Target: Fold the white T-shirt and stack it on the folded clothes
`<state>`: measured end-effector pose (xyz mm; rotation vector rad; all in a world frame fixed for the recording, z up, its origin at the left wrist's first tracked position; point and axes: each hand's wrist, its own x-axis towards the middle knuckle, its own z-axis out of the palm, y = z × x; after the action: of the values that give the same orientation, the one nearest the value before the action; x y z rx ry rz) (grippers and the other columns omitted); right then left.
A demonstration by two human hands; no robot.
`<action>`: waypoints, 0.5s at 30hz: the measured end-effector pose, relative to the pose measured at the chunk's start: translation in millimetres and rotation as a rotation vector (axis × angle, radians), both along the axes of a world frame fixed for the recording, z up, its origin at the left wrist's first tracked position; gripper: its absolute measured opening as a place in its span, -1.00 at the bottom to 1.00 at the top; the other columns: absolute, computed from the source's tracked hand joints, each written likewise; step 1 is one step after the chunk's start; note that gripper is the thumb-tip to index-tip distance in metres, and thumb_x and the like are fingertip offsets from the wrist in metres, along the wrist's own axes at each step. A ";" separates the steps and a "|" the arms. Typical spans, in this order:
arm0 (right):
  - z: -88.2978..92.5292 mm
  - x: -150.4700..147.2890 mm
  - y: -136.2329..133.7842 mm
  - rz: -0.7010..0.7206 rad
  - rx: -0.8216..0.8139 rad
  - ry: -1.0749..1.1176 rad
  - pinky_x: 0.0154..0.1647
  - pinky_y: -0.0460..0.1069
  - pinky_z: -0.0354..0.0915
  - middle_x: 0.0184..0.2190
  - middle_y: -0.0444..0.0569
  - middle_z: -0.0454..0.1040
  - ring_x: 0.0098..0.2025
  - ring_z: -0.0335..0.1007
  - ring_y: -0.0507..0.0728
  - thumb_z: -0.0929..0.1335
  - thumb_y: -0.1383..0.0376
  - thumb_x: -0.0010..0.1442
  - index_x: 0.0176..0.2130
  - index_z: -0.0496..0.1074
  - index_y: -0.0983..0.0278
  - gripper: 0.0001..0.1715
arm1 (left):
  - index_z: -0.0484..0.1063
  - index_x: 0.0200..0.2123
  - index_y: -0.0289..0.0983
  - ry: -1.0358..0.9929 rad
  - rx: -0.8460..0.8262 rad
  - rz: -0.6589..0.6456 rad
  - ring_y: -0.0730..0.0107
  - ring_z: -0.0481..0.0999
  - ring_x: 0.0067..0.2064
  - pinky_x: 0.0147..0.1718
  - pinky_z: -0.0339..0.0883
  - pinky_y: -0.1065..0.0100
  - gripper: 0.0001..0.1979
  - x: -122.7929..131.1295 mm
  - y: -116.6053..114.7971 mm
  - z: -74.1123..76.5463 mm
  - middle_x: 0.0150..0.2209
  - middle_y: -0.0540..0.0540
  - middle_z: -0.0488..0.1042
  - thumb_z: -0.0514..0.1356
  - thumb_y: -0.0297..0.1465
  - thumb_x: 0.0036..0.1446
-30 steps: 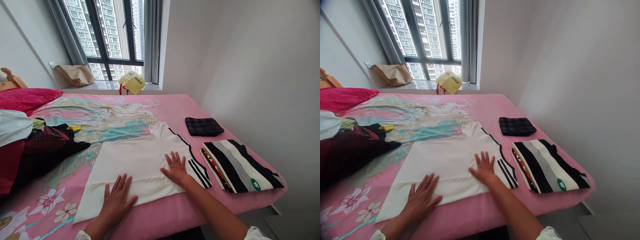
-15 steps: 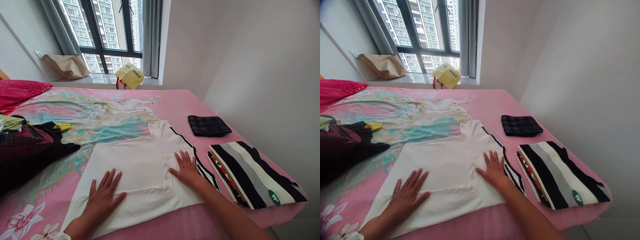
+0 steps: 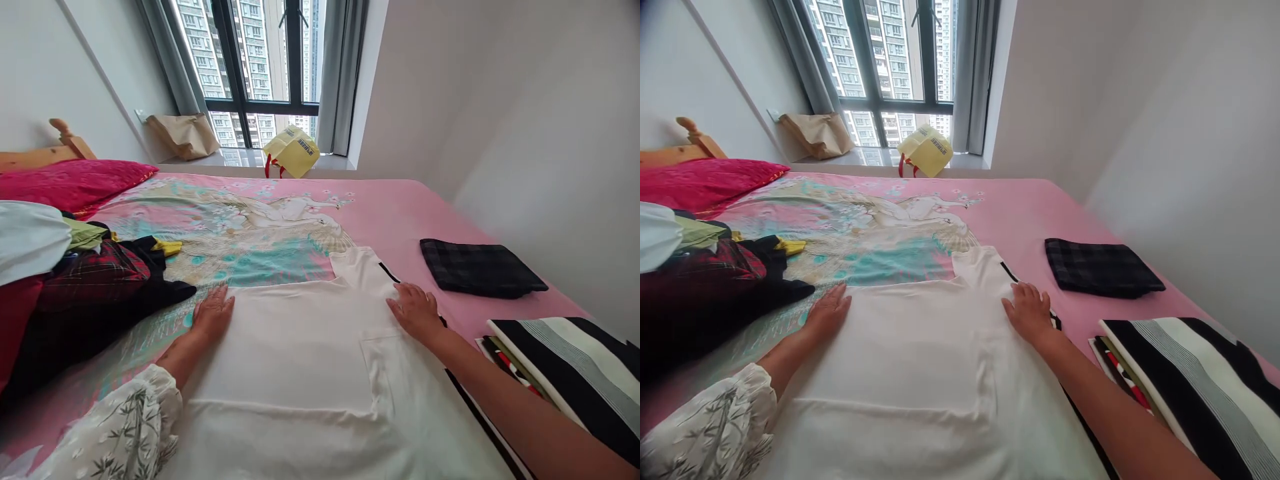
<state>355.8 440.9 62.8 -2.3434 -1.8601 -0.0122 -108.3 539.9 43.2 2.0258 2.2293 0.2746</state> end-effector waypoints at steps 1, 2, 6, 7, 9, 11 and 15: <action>0.0 1.1 15.8 -0.010 0.000 0.015 0.23 0.29 -0.15 0.22 0.09 0.17 0.26 -0.03 0.23 0.12 0.10 0.25 0.16 0.17 0.27 -0.44 | 0.11 0.23 -0.37 -0.003 0.029 0.035 0.11 0.03 0.30 0.22 -0.14 -0.05 -0.43 1.1 7.6 -4.4 0.29 -0.29 0.09 -0.17 -0.24 0.21; -0.4 1.7 32.0 -0.013 -0.010 0.038 0.23 0.28 -0.13 0.23 0.10 0.15 0.27 -0.04 0.23 0.12 0.11 0.25 0.17 0.15 0.28 -0.43 | 0.11 0.23 -0.35 -0.011 0.063 0.060 0.08 0.03 0.30 0.22 -0.20 -0.12 -0.44 2.2 13.8 -9.1 0.29 -0.28 0.09 -0.16 -0.25 0.21; -4.1 3.2 97.0 -0.130 -0.133 0.192 0.14 0.23 0.06 0.20 0.18 0.17 0.23 0.02 0.30 0.19 0.05 0.21 0.20 0.09 0.31 -0.33 | 0.22 0.17 -0.20 -0.086 0.173 0.034 0.07 0.13 0.25 0.22 -0.40 -0.21 -0.50 0.4 29.3 -23.1 0.25 -0.17 0.19 -0.04 -0.28 0.15; -5.2 4.1 112.4 -0.179 -0.152 0.222 0.12 0.25 0.08 0.17 0.20 0.20 0.21 0.05 0.34 0.23 0.03 0.17 0.20 0.09 0.32 -0.28 | 0.26 0.14 -0.18 -0.108 0.181 0.005 0.07 0.17 0.23 0.22 -0.41 -0.19 -0.52 -1.7 31.6 -24.6 0.22 -0.15 0.24 -0.01 -0.29 0.13; -7.4 7.3 140.8 -0.257 -0.132 0.309 0.09 0.30 0.09 0.14 0.25 0.23 0.19 0.07 0.41 0.37 0.05 0.01 0.19 0.11 0.34 -0.14 | 0.33 0.08 -0.14 -0.139 0.202 -0.031 0.10 0.25 0.18 0.24 -0.39 -0.13 -0.55 -6.2 34.4 -25.4 0.15 -0.12 0.33 0.04 -0.30 0.09; -9.8 11.3 163.9 -0.293 -0.066 0.486 0.09 0.30 0.10 0.13 0.30 0.22 0.18 0.08 0.43 0.50 0.17 -0.19 0.17 0.15 0.36 0.00 | 0.39 0.01 -0.12 -0.158 0.220 -0.058 0.14 0.30 0.13 0.25 -0.36 -0.08 -0.60 -9.1 35.0 -24.7 0.07 -0.09 0.40 0.06 -0.32 0.07; -13.4 16.2 187.6 -0.290 -0.031 0.791 -0.13 0.16 0.32 -0.08 0.26 0.42 -0.05 0.35 0.30 0.53 0.30 -0.27 -0.03 0.35 0.38 -0.23 | 0.47 -0.11 -0.12 -0.179 0.211 -0.093 0.17 0.33 0.06 0.23 -0.35 -0.08 -0.67 -9.5 33.2 -23.3 -0.08 -0.07 0.46 0.08 -0.36 0.04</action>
<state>372.1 628.4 49.4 -2.1374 -1.1371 0.7848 -117.8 573.1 19.9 2.1023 2.0684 0.6791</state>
